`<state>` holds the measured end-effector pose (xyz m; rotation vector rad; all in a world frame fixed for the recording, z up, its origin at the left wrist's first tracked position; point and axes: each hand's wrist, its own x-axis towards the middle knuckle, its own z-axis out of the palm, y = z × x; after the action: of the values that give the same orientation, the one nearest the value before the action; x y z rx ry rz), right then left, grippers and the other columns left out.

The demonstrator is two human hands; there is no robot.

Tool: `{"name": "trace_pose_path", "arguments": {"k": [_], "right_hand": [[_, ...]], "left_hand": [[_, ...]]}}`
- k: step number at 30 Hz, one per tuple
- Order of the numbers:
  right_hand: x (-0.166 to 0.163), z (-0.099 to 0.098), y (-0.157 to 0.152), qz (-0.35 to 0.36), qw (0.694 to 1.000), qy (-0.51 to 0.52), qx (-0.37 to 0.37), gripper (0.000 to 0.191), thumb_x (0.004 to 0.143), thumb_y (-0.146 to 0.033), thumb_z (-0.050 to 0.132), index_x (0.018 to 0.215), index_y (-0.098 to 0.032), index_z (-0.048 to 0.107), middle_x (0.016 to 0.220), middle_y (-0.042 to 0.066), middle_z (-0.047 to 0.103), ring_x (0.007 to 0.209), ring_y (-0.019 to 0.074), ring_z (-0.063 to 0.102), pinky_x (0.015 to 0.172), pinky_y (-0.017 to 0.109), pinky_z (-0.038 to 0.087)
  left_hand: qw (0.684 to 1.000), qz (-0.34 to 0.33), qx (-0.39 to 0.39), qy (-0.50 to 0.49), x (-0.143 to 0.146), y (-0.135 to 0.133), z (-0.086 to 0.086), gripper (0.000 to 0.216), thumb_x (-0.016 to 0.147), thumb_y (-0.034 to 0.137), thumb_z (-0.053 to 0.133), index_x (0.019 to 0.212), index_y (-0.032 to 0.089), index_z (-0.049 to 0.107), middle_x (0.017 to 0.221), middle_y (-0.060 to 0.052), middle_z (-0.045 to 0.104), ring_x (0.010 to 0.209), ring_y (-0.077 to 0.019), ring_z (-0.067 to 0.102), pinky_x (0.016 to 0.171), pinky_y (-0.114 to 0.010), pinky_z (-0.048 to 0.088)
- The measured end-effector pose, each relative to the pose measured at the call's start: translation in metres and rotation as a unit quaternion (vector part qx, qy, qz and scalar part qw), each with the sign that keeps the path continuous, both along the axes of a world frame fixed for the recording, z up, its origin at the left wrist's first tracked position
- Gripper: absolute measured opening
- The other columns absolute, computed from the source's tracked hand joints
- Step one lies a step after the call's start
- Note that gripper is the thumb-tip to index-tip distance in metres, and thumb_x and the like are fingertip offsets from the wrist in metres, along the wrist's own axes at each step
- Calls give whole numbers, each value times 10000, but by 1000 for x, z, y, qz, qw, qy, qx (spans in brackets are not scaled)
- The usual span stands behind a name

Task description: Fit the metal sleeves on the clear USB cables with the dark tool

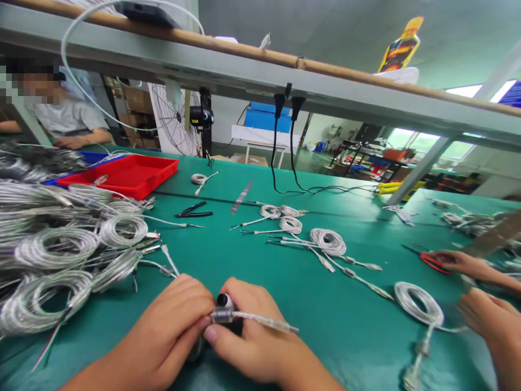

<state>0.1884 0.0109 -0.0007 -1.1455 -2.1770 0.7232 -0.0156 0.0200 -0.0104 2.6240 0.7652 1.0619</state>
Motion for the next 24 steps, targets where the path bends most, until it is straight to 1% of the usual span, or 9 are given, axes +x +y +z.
{"name": "trace_pose_path", "arguments": {"k": [2, 4, 8, 16, 24], "right_hand": [[-1, 1, 0, 12, 1000, -10, 14, 367, 982, -560, 507, 833, -224, 497, 782, -26, 552, 700, 167, 486, 658, 274, 343], [-2, 3, 0, 23, 999, -15, 24, 459, 1025, -628, 441, 813, -222, 483, 764, -30, 544, 681, 158, 477, 649, 270, 334], [-1, 6, -2, 22, 999, -19, 28, 533, 1040, -684, 388, 793, -219, 471, 748, -34, 528, 674, 151, 470, 647, 266, 331], [-2, 7, -5, 6, 1000, -22, 13, 528, 1034, -673, 394, 774, -219, 469, 742, -33, 529, 681, 153, 474, 637, 270, 328], [-1, 10, -7, 11, 1000, -8, -2, 499, 1023, -638, 419, 751, -220, 425, 723, -38, 500, 677, 154, 458, 638, 272, 311]], "left_hand": [[1000, -4, 6, 4, 0, 0, -1, 227, 1005, 125, 380, 866, 218, 533, 802, -20, 633, 712, -188, 539, 666, -324, 391], [1000, -7, 5, 8, 1, 0, -2, 227, 1005, 120, 376, 858, 218, 519, 800, -17, 625, 713, -188, 532, 666, -326, 381], [1000, -8, 3, 8, 1, -2, -4, 221, 1008, 107, 364, 870, 216, 498, 812, -12, 617, 723, -187, 521, 667, -329, 362], [1000, -4, 4, 9, 4, -3, -5, 217, 1002, 98, 367, 855, 215, 474, 800, -5, 596, 716, -178, 505, 662, -326, 353], [1000, -2, 7, -2, 5, -5, -4, 235, 993, 88, 364, 832, 216, 478, 777, -4, 590, 700, -174, 503, 656, -324, 354]]}}
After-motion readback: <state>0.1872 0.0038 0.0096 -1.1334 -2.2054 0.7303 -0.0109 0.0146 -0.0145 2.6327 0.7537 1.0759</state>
